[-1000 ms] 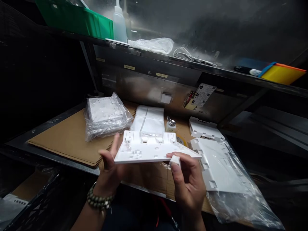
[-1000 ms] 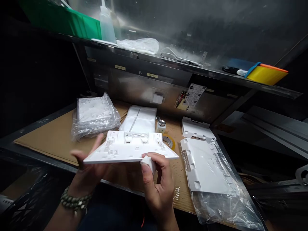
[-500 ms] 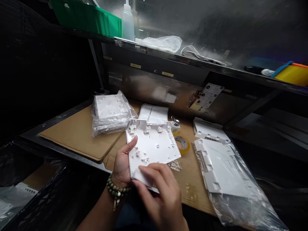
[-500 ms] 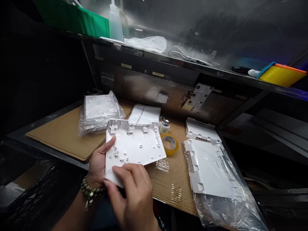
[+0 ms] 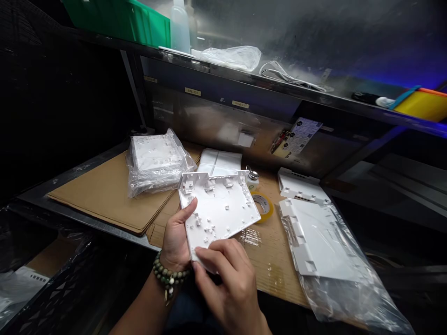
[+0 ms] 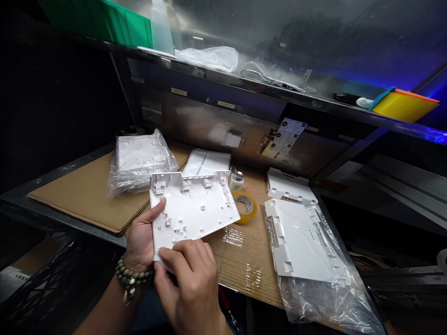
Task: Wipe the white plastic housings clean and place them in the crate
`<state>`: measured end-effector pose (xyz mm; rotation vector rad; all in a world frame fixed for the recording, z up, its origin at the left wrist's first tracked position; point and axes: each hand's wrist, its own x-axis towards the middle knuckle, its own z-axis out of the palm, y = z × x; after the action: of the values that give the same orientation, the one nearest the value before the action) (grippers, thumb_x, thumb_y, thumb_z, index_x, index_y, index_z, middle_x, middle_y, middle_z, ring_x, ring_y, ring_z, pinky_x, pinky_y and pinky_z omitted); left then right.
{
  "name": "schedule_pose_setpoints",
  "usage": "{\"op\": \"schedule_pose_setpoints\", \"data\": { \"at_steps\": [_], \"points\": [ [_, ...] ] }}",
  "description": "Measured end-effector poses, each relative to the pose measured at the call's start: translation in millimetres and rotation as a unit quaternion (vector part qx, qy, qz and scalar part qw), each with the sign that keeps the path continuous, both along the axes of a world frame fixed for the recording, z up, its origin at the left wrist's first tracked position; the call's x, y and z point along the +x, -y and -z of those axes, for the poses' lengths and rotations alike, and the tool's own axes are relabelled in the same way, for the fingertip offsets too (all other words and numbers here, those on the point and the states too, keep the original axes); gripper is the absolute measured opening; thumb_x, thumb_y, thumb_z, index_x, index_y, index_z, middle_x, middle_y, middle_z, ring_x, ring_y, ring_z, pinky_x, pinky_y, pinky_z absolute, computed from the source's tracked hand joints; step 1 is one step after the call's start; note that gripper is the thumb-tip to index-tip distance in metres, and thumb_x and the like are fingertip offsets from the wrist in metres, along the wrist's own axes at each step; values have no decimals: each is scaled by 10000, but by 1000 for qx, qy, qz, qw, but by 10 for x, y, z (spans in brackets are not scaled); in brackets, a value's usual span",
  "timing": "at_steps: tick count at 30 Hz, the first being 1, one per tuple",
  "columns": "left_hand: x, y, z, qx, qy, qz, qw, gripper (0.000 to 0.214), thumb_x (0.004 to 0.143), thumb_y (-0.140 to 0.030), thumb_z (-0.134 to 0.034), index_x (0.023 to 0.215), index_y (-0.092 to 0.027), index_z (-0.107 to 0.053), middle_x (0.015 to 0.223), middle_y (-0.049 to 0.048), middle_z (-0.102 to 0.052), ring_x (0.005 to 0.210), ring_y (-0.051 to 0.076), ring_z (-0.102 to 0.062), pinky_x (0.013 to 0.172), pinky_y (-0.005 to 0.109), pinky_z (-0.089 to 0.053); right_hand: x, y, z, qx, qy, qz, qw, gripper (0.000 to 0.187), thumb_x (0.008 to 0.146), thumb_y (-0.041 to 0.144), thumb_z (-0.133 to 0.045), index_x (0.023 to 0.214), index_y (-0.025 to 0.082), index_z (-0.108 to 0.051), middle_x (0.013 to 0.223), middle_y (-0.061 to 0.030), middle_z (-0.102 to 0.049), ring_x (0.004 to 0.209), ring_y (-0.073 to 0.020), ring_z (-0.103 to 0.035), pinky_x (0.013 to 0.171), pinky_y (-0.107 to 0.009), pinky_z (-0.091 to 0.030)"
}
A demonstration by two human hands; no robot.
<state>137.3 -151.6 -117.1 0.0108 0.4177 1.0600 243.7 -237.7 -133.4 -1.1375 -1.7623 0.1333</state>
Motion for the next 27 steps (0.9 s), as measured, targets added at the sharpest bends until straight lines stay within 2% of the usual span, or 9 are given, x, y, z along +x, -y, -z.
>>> {"op": "schedule_pose_setpoints", "data": {
  "at_steps": [3, 7, 11, 13, 15, 19, 23, 25, 27],
  "points": [
    [-21, -52, 29, -28, -19, -16, 999, 534, 998, -259, -481, 1503, -86, -470, 1254, 203, -737, 1213, 376, -673, 1162, 571, -418, 130, -7, 16, -18, 10, 20, 1000, 183, 893, 109, -701, 1059, 187, -708, 894, -52, -670, 806, -179, -615, 691, -320, -521],
    [-147, -148, 130, -18, -13, -14, 1000, 555, 1007, -252, -447, 1541, -103, -417, 1302, 206, -711, 1273, 380, -629, 1186, 595, -371, 470, -43, 21, -38, -29, 79, 996, 204, 917, 155, -712, 1106, 230, -732, 966, -39, -666, 849, -154, -629, 738, -289, -536],
    [-360, -213, 271, 65, 49, 10, 997, 532, 1035, -247, -340, 1555, -156, -411, 1370, 176, -672, 1365, 356, -540, 1220, 594, -284, 916, -92, 77, -17, -63, 214, 975, 173, 922, 225, -731, 1087, 271, -755, 983, -21, -667, 902, -160, -639, 838, -309, -529],
    [-459, -228, 330, 114, 92, 29, 989, 526, 1061, -301, -267, 1545, -181, -433, 1404, 149, -649, 1415, 333, -473, 1233, 578, -231, 1080, -93, 108, -18, -66, 251, 966, 149, 924, 254, -731, 1068, 278, -763, 977, -19, -666, 930, -173, -646, 855, -322, -525],
    [-532, -239, 373, 151, 139, 53, 977, 553, 1077, -387, -204, 1530, -197, -459, 1436, 124, -623, 1453, 313, -409, 1241, 561, -182, 1165, -87, 127, -26, -72, 258, 963, 148, 933, 266, -719, 1074, 280, -762, 979, -23, -666, 938, -179, -650, 841, -325, -532],
    [-586, -254, 419, 202, 246, 131, 939, 669, 1054, -545, -126, 1500, -215, -502, 1479, 100, -578, 1492, 293, -321, 1246, 541, -111, 1186, -112, 154, -31, -47, 226, 973, 186, 945, 248, -699, 1118, 286, -755, 990, -27, -676, 917, -174, -645, 825, -324, -551],
    [-593, -270, 449, 224, 296, 184, 910, 726, 1025, -594, -93, 1509, -227, -492, 1488, 102, -558, 1495, 301, -307, 1249, 549, -94, 1208, -160, 196, -40, -13, 234, 971, 153, 943, 246, -696, 1067, 283, -777, 955, -33, -681, 897, -190, -643, 801, -346, -553],
    [-609, -282, 479, 215, 297, 181, 913, 716, 1024, -580, -85, 1535, -235, -449, 1487, 106, -551, 1484, 310, -330, 1249, 557, -115, 1221, -160, 222, -44, -44, 230, 971, 161, 945, 251, -695, 1080, 289, -774, 966, -34, -682, 887, -185, -652, 795, -342, -562],
    [-646, -296, 525, 191, 266, 153, 932, 675, 1030, -565, -117, 1570, -253, -374, 1483, 103, -546, 1466, 321, -359, 1246, 567, -155, 1234, -153, 256, -48, -56, 195, 978, 187, 949, 250, -691, 1113, 299, -766, 994, -37, -687, 912, -183, -659, 815, -338, -572]
  ]
}}
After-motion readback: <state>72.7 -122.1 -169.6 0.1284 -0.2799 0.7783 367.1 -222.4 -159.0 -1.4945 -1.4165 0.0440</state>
